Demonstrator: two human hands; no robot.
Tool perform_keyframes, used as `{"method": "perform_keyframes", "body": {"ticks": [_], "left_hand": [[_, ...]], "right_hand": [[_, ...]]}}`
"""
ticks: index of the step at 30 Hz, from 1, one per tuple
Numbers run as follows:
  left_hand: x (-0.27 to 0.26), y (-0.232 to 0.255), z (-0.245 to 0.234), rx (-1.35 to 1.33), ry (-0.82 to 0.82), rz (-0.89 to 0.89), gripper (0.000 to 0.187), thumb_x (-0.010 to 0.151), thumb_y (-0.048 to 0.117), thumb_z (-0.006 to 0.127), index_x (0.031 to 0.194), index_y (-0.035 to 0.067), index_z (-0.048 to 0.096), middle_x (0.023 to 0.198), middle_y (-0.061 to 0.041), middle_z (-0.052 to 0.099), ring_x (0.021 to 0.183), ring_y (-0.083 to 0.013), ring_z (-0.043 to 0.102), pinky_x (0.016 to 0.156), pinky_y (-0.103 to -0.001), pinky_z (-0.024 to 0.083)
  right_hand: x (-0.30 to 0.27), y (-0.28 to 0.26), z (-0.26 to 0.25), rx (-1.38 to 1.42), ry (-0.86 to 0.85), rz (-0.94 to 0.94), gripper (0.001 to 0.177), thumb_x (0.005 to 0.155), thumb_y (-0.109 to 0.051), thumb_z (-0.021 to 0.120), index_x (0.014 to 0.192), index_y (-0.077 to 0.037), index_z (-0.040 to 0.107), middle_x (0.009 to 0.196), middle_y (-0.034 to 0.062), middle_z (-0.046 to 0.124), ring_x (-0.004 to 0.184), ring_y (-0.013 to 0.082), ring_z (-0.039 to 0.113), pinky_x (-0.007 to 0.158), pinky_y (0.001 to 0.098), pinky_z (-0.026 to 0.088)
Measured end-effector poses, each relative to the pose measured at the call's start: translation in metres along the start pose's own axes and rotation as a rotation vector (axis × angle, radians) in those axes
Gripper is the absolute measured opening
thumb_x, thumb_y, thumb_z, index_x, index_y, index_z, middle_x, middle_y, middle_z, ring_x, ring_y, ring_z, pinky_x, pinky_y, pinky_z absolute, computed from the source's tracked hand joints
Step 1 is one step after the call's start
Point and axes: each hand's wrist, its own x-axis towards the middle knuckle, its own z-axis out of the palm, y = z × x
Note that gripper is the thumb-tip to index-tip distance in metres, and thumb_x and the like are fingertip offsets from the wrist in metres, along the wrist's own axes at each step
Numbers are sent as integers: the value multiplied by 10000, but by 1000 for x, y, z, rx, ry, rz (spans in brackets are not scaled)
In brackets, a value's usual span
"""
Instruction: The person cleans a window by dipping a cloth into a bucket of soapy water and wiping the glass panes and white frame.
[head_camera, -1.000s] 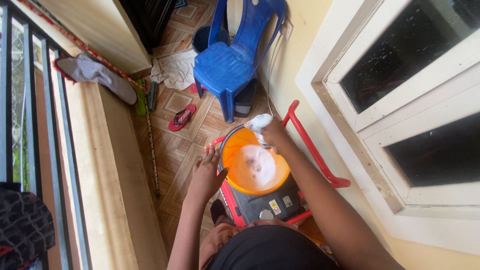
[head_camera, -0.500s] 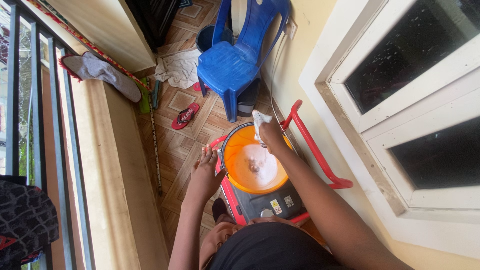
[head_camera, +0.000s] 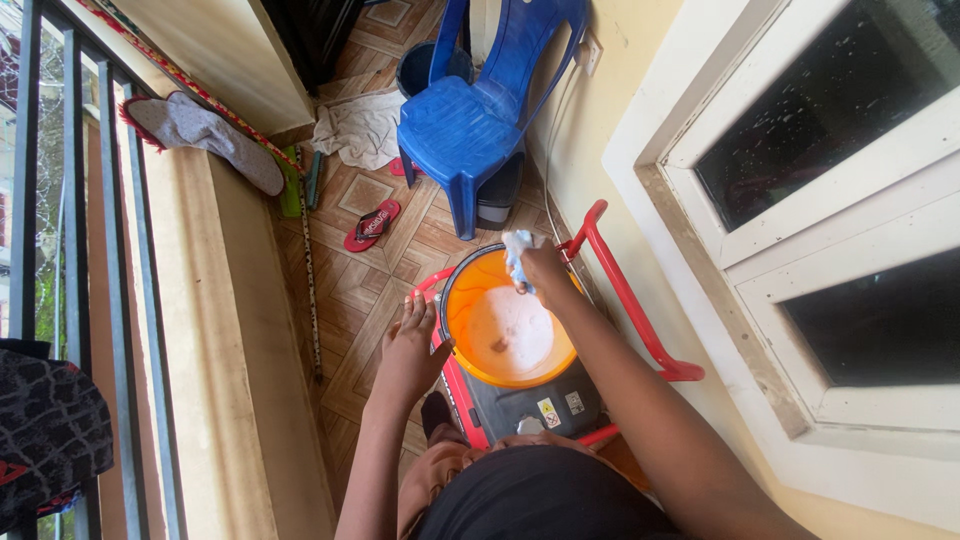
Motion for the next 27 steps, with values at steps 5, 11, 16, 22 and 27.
{"method": "perform_keyframes", "body": {"ticks": [5,11,16,22,27], "left_hand": [[0,2,3,-9,-17,-9,753,883,298,713,1497,4,391,1626,-216,285,1538,-324,226,1171,-538,277],[5,7,3,-14,-29,27,753,898,308,698,1502,-6,375,1627,-222,285,1531,-336,233,1168,-541,281],[13,13,2,-9,-55,36,775,894,312,693,1518,-3,356,1631,-212,283,1530,-335,239,1162,-547,284],[17,11,8,-17,-33,89,765,901,320,694,1510,-8,368,1620,-218,302,1527,-332,261,1166,-548,292],[18,9,9,-3,-43,72,758,901,327,692,1505,-9,379,1610,-210,332,1528,-333,263,1159,-559,298]], "right_hand": [[-5,6,-11,-112,-31,229,162,928,-176,688,1015,-66,606,750,79,658,496,173,614,402,309,498],[-11,-1,-16,-83,-99,250,189,929,-47,634,1115,-25,612,825,126,728,598,199,735,490,311,602],[-16,-12,-13,-178,69,186,228,932,14,529,1122,-39,645,776,137,707,508,157,601,382,283,452],[-44,-43,2,-83,71,126,143,953,-107,654,1084,-66,694,741,12,636,494,62,509,351,233,308],[-52,-53,8,-227,165,-360,127,966,-137,692,1040,-62,623,755,50,687,502,100,601,413,249,469]]}}
